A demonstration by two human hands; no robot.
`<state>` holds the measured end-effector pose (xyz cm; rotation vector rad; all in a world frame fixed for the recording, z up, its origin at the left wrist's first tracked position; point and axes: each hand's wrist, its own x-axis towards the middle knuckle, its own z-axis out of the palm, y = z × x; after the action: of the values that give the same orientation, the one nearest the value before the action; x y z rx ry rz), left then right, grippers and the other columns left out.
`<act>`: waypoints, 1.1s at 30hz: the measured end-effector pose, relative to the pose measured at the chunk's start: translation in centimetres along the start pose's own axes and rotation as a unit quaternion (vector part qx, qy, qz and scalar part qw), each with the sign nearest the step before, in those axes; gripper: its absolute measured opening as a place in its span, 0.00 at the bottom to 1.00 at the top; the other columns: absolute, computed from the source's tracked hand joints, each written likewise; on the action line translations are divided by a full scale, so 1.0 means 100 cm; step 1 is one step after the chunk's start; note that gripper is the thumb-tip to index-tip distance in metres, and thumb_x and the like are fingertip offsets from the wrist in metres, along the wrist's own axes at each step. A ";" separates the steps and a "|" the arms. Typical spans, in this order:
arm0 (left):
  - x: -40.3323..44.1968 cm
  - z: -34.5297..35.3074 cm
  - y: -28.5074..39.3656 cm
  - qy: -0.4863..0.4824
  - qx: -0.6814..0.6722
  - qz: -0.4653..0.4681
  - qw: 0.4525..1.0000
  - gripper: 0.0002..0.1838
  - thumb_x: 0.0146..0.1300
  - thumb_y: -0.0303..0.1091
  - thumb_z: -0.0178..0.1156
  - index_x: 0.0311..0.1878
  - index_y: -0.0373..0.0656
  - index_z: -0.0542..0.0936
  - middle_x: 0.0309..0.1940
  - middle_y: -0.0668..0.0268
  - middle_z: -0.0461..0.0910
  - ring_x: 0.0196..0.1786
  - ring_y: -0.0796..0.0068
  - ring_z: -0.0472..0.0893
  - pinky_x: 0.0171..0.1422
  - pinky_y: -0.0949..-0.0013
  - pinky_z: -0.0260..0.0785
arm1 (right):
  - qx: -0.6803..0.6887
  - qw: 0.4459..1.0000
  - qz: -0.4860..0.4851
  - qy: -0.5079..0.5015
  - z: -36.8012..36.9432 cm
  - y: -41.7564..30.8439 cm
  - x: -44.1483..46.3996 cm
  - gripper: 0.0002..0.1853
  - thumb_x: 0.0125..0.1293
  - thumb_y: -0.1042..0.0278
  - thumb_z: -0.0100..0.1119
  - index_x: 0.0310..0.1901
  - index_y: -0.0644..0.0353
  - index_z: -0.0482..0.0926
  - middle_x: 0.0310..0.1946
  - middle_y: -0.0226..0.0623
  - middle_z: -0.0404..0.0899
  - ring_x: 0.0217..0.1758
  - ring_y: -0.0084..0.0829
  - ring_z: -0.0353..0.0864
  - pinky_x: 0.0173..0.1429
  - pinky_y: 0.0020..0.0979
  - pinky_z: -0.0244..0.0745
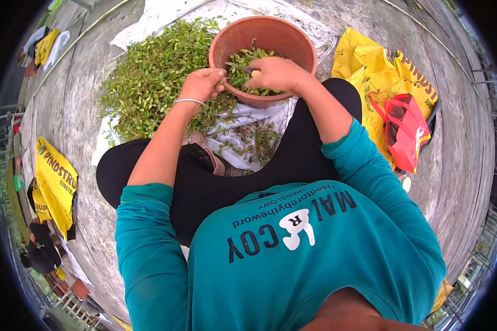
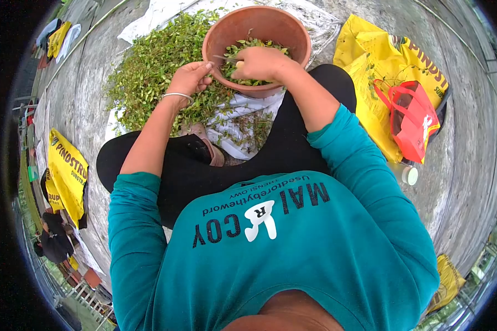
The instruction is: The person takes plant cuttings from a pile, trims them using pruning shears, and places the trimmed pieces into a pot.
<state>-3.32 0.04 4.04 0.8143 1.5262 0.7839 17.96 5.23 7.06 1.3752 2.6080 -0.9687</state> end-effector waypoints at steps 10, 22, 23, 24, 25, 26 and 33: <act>0.007 0.000 -0.001 -0.023 -0.023 -0.032 0.999 0.11 0.65 0.33 0.59 0.44 0.37 0.81 0.32 0.65 0.82 0.27 0.82 0.79 0.29 0.82 0.71 | -0.061 0.998 -0.001 -0.008 0.002 -0.006 0.004 0.19 0.56 0.49 0.54 0.36 0.58 0.80 0.31 0.38 0.81 0.36 0.45 0.78 0.41 0.40 0.71; 0.002 -0.004 0.002 -0.028 -0.064 -0.013 0.998 0.10 0.65 0.34 0.60 0.43 0.39 0.81 0.32 0.67 0.82 0.31 0.82 0.80 0.35 0.81 0.73 | 0.004 0.999 0.032 0.004 0.000 -0.001 0.003 0.18 0.56 0.50 0.56 0.36 0.58 0.80 0.30 0.38 0.81 0.34 0.42 0.78 0.41 0.40 0.72; 0.002 -0.006 0.002 -0.028 -0.049 -0.014 0.998 0.09 0.65 0.35 0.60 0.43 0.39 0.81 0.31 0.68 0.82 0.31 0.83 0.79 0.35 0.82 0.72 | 0.022 0.999 0.024 -0.004 0.001 0.002 0.005 0.18 0.56 0.50 0.55 0.36 0.58 0.81 0.30 0.38 0.81 0.33 0.42 0.78 0.41 0.40 0.72; 0.003 -0.007 0.001 -0.029 -0.034 -0.014 0.999 0.09 0.65 0.35 0.60 0.42 0.40 0.81 0.31 0.69 0.82 0.31 0.84 0.79 0.35 0.83 0.72 | 0.039 0.999 0.017 -0.013 0.002 0.004 0.007 0.18 0.56 0.51 0.55 0.36 0.59 0.81 0.30 0.37 0.81 0.33 0.41 0.78 0.41 0.40 0.72; 0.005 -0.007 0.000 -0.032 -0.020 -0.015 0.999 0.08 0.65 0.35 0.61 0.42 0.41 0.81 0.31 0.70 0.81 0.31 0.85 0.78 0.35 0.83 0.71 | 0.057 0.998 0.011 -0.021 0.002 0.007 0.008 0.18 0.56 0.52 0.54 0.36 0.59 0.82 0.30 0.37 0.82 0.32 0.40 0.78 0.41 0.40 0.73; 0.005 -0.006 0.001 -0.033 -0.021 -0.015 0.999 0.08 0.65 0.35 0.61 0.42 0.41 0.81 0.31 0.70 0.81 0.31 0.85 0.78 0.35 0.83 0.71 | 0.055 0.998 0.012 -0.021 0.002 0.008 0.009 0.18 0.56 0.52 0.54 0.36 0.59 0.82 0.30 0.37 0.82 0.32 0.40 0.78 0.41 0.40 0.73; 0.005 -0.006 0.002 -0.043 0.015 -0.027 0.999 0.08 0.65 0.35 0.60 0.42 0.41 0.81 0.31 0.70 0.81 0.30 0.86 0.77 0.34 0.84 0.71 | 0.042 0.998 0.028 -0.028 0.001 0.002 0.012 0.19 0.57 0.51 0.56 0.37 0.62 0.79 0.31 0.40 0.80 0.34 0.40 0.77 0.42 0.38 0.71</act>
<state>-3.95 0.54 3.97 0.8160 1.4799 0.6791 17.36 6.14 6.53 1.4085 2.5009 -1.1039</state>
